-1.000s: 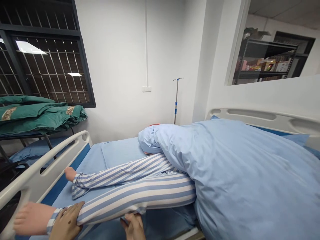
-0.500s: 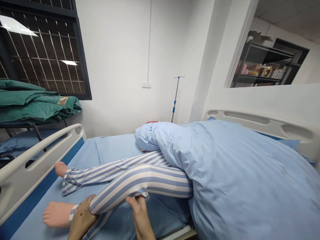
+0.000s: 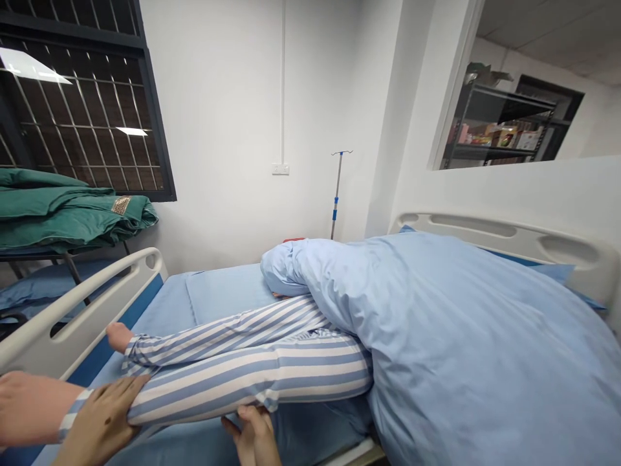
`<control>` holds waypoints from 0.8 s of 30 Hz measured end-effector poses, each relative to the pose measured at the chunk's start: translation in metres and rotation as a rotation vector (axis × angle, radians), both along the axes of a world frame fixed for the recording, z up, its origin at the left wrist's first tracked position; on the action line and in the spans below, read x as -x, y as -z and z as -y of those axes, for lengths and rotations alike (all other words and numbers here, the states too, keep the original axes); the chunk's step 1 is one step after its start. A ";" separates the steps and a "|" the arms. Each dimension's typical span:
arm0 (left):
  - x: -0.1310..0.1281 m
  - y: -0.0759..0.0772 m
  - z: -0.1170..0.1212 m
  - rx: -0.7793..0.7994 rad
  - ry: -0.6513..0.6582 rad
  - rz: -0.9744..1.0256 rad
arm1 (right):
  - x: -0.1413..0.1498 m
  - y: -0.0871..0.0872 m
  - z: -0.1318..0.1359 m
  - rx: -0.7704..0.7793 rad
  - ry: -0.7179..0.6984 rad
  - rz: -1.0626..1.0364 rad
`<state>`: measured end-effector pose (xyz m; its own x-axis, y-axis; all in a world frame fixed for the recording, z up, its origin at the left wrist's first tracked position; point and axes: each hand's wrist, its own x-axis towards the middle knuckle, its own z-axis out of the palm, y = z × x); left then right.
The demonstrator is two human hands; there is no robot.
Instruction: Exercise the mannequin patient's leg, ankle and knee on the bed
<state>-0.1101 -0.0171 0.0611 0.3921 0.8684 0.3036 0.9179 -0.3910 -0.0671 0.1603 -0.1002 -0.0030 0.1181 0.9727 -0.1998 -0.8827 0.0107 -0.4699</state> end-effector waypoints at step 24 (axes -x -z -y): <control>-0.040 0.051 0.010 0.086 -0.107 0.168 | -0.006 -0.019 0.008 -0.129 0.113 0.081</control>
